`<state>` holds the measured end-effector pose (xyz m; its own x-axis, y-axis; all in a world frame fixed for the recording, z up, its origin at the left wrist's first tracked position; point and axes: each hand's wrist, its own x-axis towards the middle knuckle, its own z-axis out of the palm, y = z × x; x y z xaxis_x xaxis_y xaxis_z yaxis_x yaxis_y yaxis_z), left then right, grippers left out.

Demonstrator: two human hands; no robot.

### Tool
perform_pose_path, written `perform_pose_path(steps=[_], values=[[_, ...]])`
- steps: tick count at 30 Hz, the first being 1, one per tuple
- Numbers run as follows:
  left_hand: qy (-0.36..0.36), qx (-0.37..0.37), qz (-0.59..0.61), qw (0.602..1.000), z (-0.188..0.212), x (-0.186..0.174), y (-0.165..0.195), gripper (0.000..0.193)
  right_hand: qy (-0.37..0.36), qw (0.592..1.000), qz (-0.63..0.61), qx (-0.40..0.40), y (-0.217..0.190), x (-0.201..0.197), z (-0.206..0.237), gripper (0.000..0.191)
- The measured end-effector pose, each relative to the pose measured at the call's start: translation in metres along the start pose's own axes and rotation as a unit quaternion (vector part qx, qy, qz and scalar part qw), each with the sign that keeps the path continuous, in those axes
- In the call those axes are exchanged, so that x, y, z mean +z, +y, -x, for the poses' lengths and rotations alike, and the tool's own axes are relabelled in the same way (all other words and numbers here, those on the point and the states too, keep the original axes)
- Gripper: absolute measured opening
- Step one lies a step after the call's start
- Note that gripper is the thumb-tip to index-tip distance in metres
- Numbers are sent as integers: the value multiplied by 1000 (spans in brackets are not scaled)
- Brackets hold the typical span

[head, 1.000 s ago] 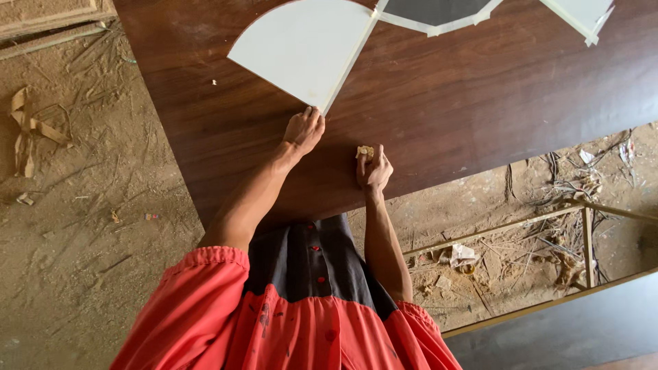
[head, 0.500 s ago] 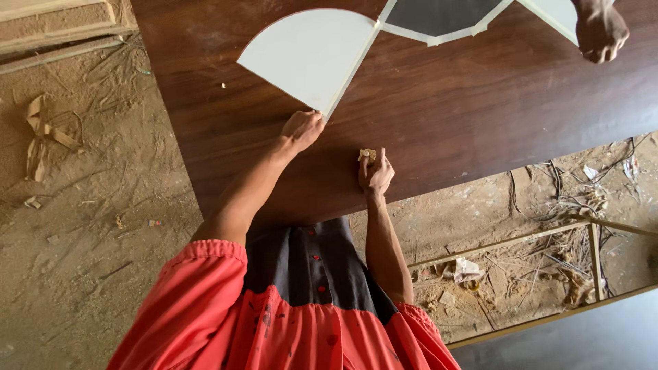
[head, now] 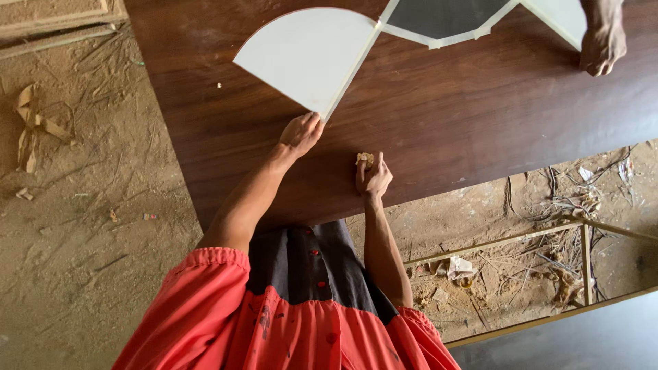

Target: The person peels strips of masking tape off a large wooden panel that has alternating light and dark painted geometric shapes, working along the pattern section by section and collecting the removed tape in their hand. Another person removes tape from the far end of the panel at the same time.

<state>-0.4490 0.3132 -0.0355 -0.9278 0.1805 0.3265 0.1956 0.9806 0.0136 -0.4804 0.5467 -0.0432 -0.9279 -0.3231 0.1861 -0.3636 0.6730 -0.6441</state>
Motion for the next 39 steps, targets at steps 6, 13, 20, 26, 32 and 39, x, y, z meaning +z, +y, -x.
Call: perform_pose_path(steps=[6,13,20,26,32,39], values=[[-217,-161,196,943,7,-10,-22,21,16,1000,-17,-13,2,3,3,18],[-81,94,14,992,-3,24,-29,11,21,1000,-5,-6,5,3,8,17],[-173,50,59,982,-7,19,-34,17,-8,1000,-6,13,10,3,7,16],[-223,156,-45,961,-19,10,-40,23,17,1000,-21,13,9,5,10,15],[-254,128,-32,958,-16,16,-29,17,4,1000,3,30,20,9,12,18],[-121,126,15,984,-8,20,-25,3,21,1000,-13,17,24,8,17,18]])
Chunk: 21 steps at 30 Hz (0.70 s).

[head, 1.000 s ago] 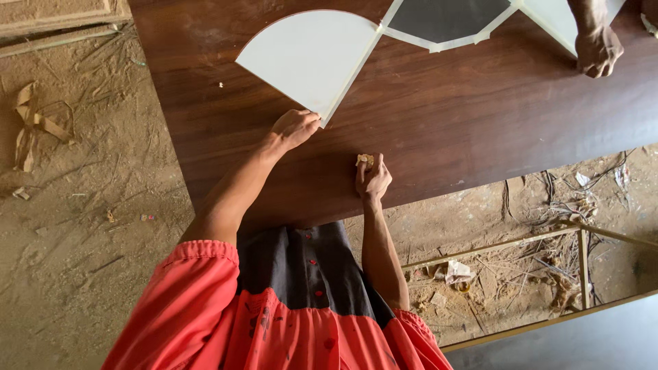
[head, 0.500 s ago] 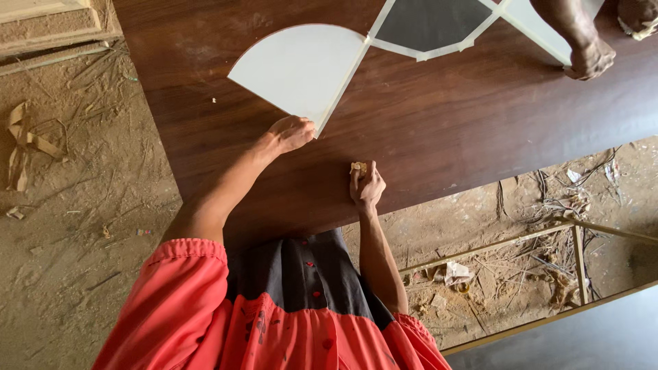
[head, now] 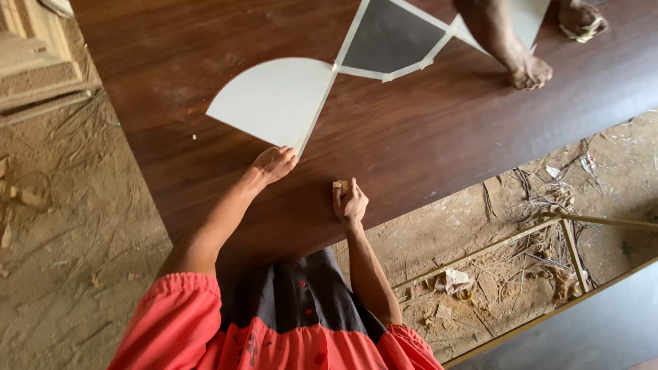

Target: The person peels strips of masking tape off a large wooden panel that has alternating light and dark painted geometric shapes, working along the pattern section by section and collecting the removed tape in their hand. Another person removes tape from the far end of the panel at the same time.

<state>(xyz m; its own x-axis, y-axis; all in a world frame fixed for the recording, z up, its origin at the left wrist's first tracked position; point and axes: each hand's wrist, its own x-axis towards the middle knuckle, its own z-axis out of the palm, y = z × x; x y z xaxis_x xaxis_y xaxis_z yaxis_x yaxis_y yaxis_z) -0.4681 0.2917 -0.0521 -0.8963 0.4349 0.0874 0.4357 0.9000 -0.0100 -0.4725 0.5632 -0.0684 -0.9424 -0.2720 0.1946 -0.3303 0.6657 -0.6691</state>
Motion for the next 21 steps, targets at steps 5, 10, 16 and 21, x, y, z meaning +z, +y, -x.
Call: perform_pose_path(steps=[5,10,16,21], values=[[42,-65,0,997,2,10,11,9,-13,1000,10,7,7,4,-1,21],[81,-74,47,993,7,15,11,4,-17,1000,13,15,17,8,0,25],[12,35,-27,999,2,17,-3,4,-17,1000,10,18,13,3,4,22],[39,28,-7,999,6,26,0,11,-10,1000,-5,25,2,-9,5,22]])
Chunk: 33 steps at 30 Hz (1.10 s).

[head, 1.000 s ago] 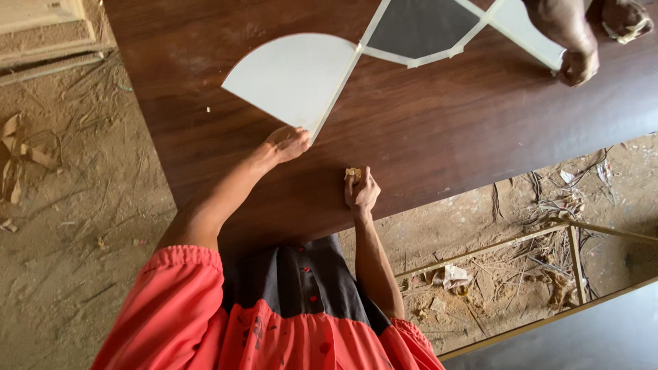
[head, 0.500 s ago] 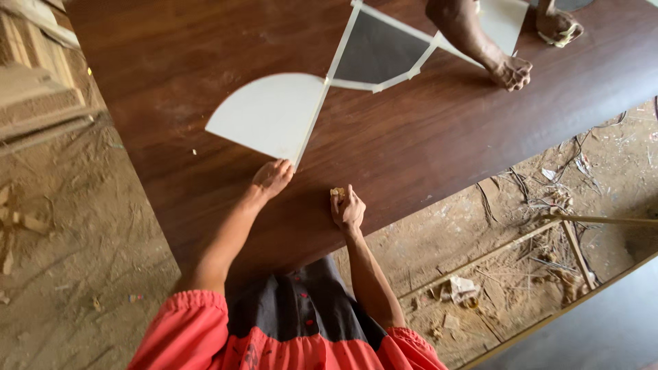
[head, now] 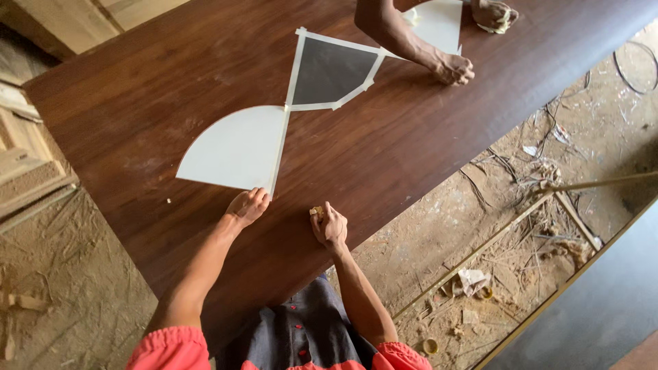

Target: The person peels strips of masking tape off a large wooden panel that has alternating light and dark painted geometric shapes, working along the pattern section by section and collecting the removed tape in their hand. Another person removes tape from the far end of the panel at the same time.

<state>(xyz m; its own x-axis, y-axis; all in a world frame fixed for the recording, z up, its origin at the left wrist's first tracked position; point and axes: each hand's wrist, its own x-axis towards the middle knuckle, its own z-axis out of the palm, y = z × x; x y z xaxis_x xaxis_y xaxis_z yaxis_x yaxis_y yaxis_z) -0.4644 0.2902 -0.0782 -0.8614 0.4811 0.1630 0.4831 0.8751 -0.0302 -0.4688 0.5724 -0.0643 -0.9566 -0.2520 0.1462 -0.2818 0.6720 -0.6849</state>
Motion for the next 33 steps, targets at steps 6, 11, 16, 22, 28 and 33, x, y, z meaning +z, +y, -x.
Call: perform_pose_path(steps=[6,11,16,22,28,33], values=[[49,-89,37,994,7,4,16,7,20,999,-19,-31,-8,-12,2,31],[153,-158,160,962,16,-15,26,18,5,1000,-5,-15,-9,-11,-3,22],[123,-205,232,943,10,-27,19,7,14,1000,-7,-18,-6,-4,-5,21],[98,-171,247,949,2,-22,8,4,27,999,-2,-37,6,3,-4,28],[139,-149,220,954,4,-22,4,4,24,998,-45,-40,8,14,1,24],[170,-237,245,925,3,-23,17,4,3,999,-19,-31,3,15,2,22]])
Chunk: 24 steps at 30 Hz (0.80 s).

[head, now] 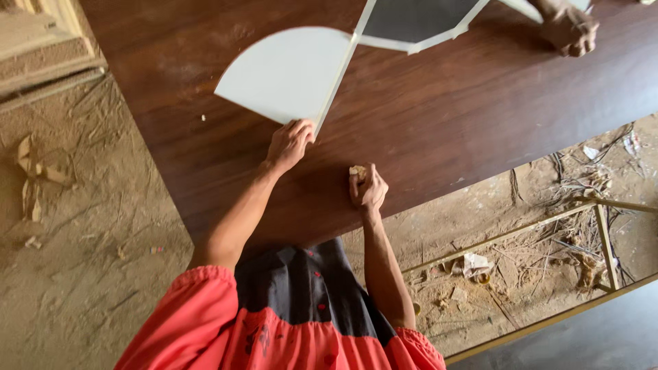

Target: The person peels strips of masking tape off a large wooden panel that has alternating light and dark painted geometric shapes, working along the pattern section by section and collecting the removed tape in their hand. Another person removes tape from the far end of the panel at the same time.

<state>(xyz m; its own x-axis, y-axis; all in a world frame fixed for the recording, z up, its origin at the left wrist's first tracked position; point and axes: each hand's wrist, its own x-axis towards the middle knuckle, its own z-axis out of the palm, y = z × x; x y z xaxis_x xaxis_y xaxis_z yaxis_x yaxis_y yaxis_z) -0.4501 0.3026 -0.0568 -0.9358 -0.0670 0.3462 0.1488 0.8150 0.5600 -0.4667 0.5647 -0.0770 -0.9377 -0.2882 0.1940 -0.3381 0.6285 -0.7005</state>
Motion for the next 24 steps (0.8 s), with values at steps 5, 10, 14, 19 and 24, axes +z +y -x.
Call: perform_pose_path(steps=[5,10,14,19,24], values=[[12,-70,12,997,-3,2,7,6,1,1000,16,0,0,1,0,20],[-47,-65,96,992,-8,-16,-3,18,21,999,25,-14,1,3,-1,41],[-73,-68,80,992,-5,-18,-3,11,50,993,72,-81,1,6,-4,44],[9,-34,21,999,-4,-1,-1,12,-34,985,82,-148,2,4,-2,45],[29,9,-25,999,-7,2,-6,10,-105,969,73,-211,-2,-1,-7,52]])
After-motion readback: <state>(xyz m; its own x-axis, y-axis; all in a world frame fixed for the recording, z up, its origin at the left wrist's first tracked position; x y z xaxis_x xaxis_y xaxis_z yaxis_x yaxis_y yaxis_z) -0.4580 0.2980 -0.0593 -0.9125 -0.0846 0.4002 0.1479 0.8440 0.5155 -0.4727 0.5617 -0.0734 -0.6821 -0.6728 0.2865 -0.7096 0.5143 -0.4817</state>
